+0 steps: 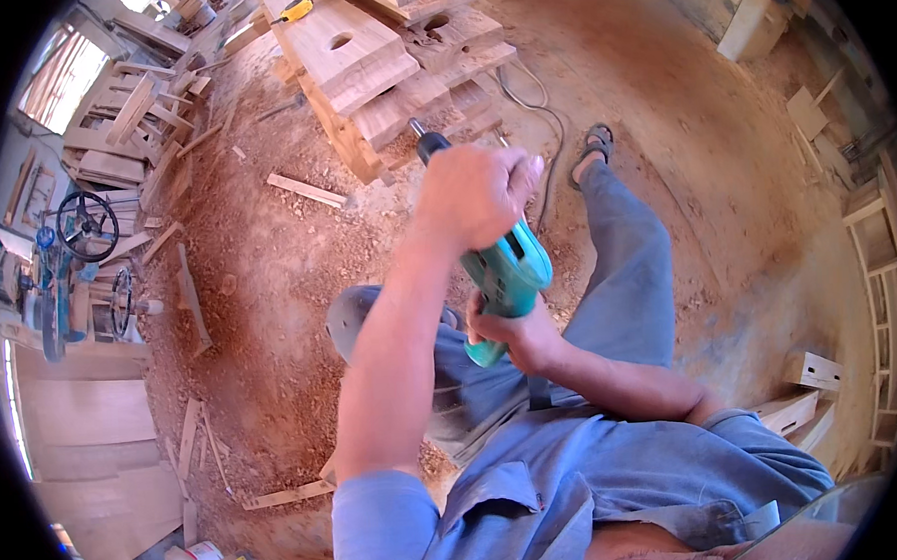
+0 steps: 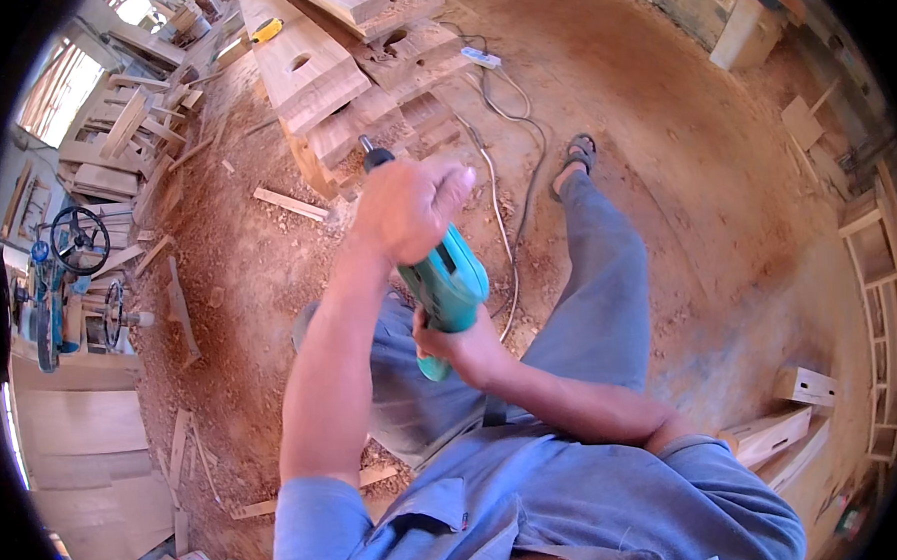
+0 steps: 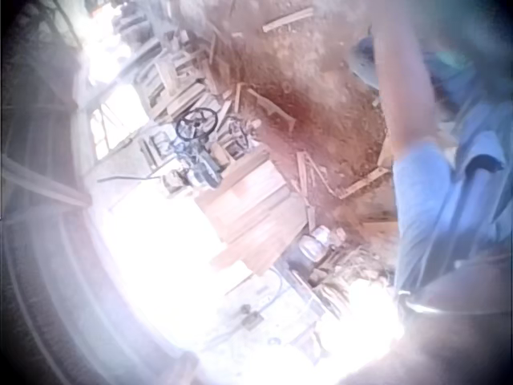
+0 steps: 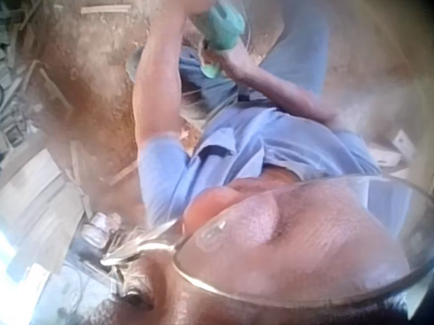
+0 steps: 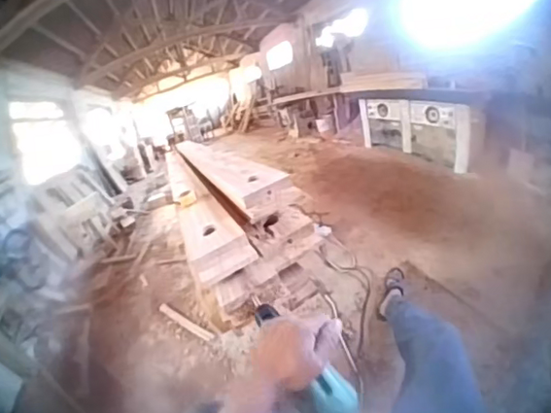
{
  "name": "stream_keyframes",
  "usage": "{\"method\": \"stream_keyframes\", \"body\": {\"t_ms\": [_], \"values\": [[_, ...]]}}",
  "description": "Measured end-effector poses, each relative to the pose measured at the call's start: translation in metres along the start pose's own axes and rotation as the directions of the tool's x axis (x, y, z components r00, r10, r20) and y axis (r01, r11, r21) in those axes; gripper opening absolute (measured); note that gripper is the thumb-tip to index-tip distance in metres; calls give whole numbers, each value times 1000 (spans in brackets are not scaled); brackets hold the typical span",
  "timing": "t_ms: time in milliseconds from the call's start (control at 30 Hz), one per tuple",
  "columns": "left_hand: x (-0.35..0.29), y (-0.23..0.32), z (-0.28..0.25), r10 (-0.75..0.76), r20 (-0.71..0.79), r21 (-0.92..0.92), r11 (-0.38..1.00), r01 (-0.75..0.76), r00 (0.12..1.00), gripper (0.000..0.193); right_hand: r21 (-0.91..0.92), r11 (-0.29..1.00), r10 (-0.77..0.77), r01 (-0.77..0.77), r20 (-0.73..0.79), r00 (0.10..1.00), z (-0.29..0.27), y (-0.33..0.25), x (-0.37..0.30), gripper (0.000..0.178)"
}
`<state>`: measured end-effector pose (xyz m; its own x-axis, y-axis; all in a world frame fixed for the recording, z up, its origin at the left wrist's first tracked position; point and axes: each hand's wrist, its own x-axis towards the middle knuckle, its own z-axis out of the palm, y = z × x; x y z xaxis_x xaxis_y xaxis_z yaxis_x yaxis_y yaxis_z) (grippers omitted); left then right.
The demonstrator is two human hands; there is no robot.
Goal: The person marks a wooden plank with a ruler and pencil, then uses a corded drill to create holes in the plank. The person repositions the plank and continues drilling additional holes.
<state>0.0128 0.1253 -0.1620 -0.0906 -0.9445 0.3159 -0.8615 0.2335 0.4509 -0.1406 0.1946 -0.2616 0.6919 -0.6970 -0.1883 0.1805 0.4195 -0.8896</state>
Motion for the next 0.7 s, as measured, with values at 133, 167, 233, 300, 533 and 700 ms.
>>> {"method": "stream_keyframes", "body": {"t_ms": [133, 167, 233, 300, 533, 700], "values": [[5, 14, -1, -28, 31, 11, 1000, 28, 999, 41, -8, 999, 52, -52, 8, 999, -4, -12, -6, 14], [6, 17, -2, -38, 107, 15, 999, 37, 993, 42, -42, 990, 133, -134, -30, 991, -5, -13, -6, 15], [8, 19, -4, -29, 53, 40, 999, 27, 998, 42, 34, 997, 67, -67, 13, 998, -4, -13, -7, 15], [8, 16, -6, -73, -31, 66, 995, 75, 997, 42, 83, 995, -62, 56, 68, 996, 0, -8, -4, 15], [-1, 8, 4, -31, 56, -32, 999, 33, 998, 39, 36, 999, 2, -3, 5, 1000, -5, 0, -11, 14], [-4, 20, 9, -14, 7, -12, 1000, 14, 1000, 38, -57, 994, 94, -95, -26, 995, -15, -4, -21, 13]]}}
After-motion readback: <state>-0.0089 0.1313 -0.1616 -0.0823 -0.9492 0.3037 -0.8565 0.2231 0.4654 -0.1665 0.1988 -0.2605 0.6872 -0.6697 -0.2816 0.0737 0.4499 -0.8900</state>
